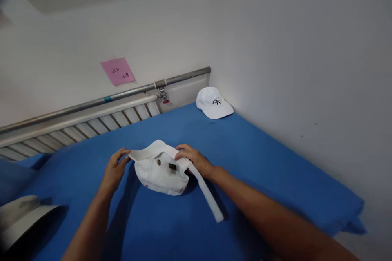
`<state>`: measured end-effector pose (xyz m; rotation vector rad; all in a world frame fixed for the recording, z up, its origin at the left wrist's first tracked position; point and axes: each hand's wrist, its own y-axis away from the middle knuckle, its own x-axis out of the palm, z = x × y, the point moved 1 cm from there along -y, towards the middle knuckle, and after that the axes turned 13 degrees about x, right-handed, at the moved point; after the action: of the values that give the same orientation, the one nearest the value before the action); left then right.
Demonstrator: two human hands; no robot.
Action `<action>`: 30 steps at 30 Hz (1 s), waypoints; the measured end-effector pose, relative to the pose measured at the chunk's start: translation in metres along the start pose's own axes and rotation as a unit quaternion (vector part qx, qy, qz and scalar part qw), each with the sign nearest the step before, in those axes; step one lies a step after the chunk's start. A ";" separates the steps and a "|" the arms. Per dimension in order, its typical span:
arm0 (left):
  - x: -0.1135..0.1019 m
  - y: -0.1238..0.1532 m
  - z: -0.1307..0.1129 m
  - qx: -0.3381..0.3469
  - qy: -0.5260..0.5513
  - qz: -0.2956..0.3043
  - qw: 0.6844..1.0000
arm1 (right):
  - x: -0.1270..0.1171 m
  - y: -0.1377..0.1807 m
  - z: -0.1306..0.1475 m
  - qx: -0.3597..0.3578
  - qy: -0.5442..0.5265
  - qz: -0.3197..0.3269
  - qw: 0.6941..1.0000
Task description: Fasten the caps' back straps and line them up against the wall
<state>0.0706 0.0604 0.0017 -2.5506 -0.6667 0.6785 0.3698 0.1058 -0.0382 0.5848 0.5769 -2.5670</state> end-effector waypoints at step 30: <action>-0.008 0.046 -0.012 -0.242 0.261 0.200 0.913 | 0.040 0.039 0.094 -0.166 -0.096 0.096 0.977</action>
<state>0.0872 0.0160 -0.0089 -3.1731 -0.1280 -0.1035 0.3290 0.0157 0.0086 0.2596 0.8145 -2.2469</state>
